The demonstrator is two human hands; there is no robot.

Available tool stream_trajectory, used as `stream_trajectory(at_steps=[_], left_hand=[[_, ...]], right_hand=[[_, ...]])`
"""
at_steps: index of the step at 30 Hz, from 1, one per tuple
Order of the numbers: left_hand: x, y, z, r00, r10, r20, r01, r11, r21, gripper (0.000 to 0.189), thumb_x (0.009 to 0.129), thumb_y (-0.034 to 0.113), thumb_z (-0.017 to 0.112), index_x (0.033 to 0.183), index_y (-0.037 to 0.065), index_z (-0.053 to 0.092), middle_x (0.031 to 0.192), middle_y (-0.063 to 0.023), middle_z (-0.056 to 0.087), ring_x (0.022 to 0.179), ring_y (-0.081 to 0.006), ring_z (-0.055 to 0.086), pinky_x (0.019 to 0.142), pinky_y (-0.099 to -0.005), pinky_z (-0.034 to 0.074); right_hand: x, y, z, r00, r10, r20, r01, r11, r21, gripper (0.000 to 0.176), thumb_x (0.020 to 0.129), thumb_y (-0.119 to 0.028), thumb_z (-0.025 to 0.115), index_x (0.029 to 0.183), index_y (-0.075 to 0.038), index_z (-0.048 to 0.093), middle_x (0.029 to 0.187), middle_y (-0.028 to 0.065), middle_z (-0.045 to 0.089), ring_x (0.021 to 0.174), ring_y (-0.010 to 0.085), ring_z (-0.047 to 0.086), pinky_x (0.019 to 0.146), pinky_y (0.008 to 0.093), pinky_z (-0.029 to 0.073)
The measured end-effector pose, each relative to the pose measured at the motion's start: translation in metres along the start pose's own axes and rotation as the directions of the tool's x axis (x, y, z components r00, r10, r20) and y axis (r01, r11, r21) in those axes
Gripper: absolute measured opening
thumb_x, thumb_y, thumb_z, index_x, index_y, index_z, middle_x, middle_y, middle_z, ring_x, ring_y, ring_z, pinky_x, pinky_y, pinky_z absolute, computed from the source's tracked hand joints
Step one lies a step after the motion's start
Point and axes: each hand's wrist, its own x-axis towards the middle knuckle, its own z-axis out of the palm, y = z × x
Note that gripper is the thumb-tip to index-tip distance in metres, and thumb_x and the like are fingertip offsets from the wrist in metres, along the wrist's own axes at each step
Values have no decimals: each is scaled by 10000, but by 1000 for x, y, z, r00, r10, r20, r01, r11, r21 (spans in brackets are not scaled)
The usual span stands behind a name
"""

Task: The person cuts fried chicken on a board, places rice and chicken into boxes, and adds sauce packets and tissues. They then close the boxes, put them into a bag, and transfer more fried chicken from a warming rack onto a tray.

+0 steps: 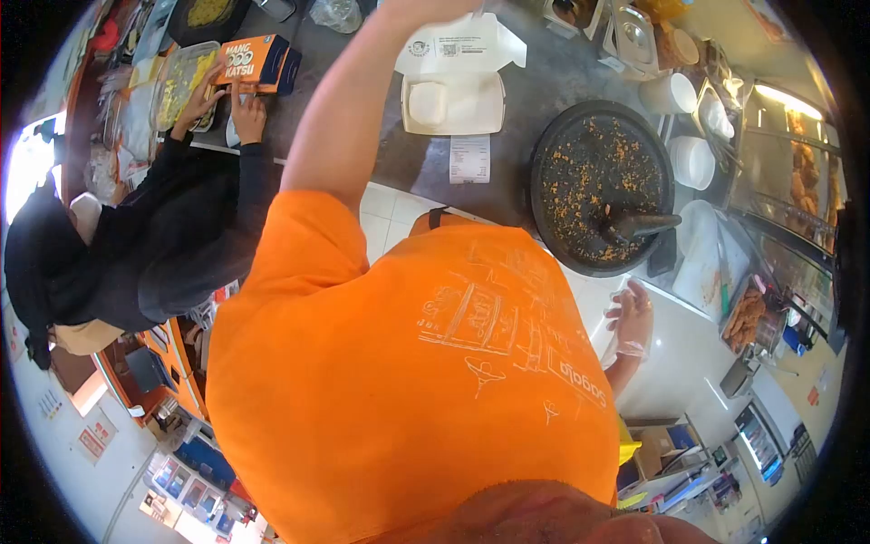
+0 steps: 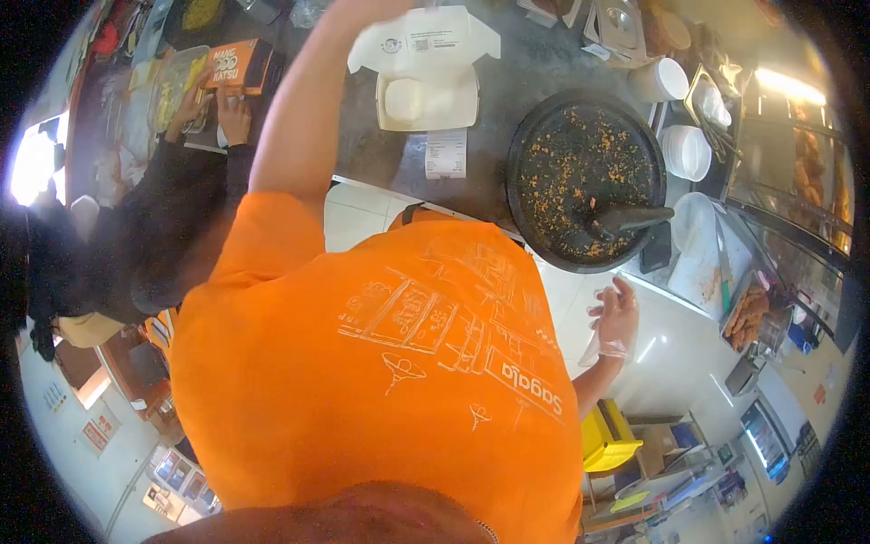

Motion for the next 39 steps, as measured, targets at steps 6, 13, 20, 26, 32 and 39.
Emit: stream_trajectory(at_steps=[6,13,20,26,32,39], left_hand=[[-107,-44,47,930,-286,230,230,943,241,288,926,311,596,1040,54,653,1020,-177,675,972,-341,651,838,-429,506],[-147,-79,56,882,-467,62,442,865,236,218,936,241,552,915,26,527,898,-221,647,831,-357,686,744,-473,512],[-154,-76,52,786,-618,-6,612,779,-134,108,882,61,595,907,32,495,782,-209,652,618,-307,714,590,-444,548],[-163,-93,59,841,-529,-118,529,848,-30,216,835,107,698,1003,49,576,852,-177,701,760,-306,725,710,-419,560],[-163,-85,51,859,-474,-195,492,869,55,292,802,203,771,1025,47,666,874,-161,723,871,-333,710,819,-409,540],[-166,-89,47,807,-576,-131,588,805,79,328,854,324,728,888,6,657,822,-179,699,791,-340,684,768,-416,526]], right_hand=[[23,-13,-19,981,-158,115,169,982,-89,400,982,-180,547,1350,-25,512,894,64,632,653,126,624,477,251,460],[30,-4,-30,974,-189,123,203,973,-112,405,983,-182,553,1358,-36,515,894,55,629,669,121,619,485,247,458],[16,6,-16,984,-138,110,151,981,-124,384,983,-148,547,1354,-50,530,879,53,629,654,122,618,484,254,455],[13,16,-7,988,-112,103,126,980,-152,383,979,-132,542,1356,-65,534,879,56,634,652,124,626,487,266,462],[9,9,-2,990,-104,95,124,964,-234,399,961,-131,539,1351,-50,535,875,65,646,655,134,633,522,280,480],[8,2,7,992,-75,106,102,955,-278,435,940,-169,550,1348,-21,533,897,88,651,668,157,638,576,304,494]])
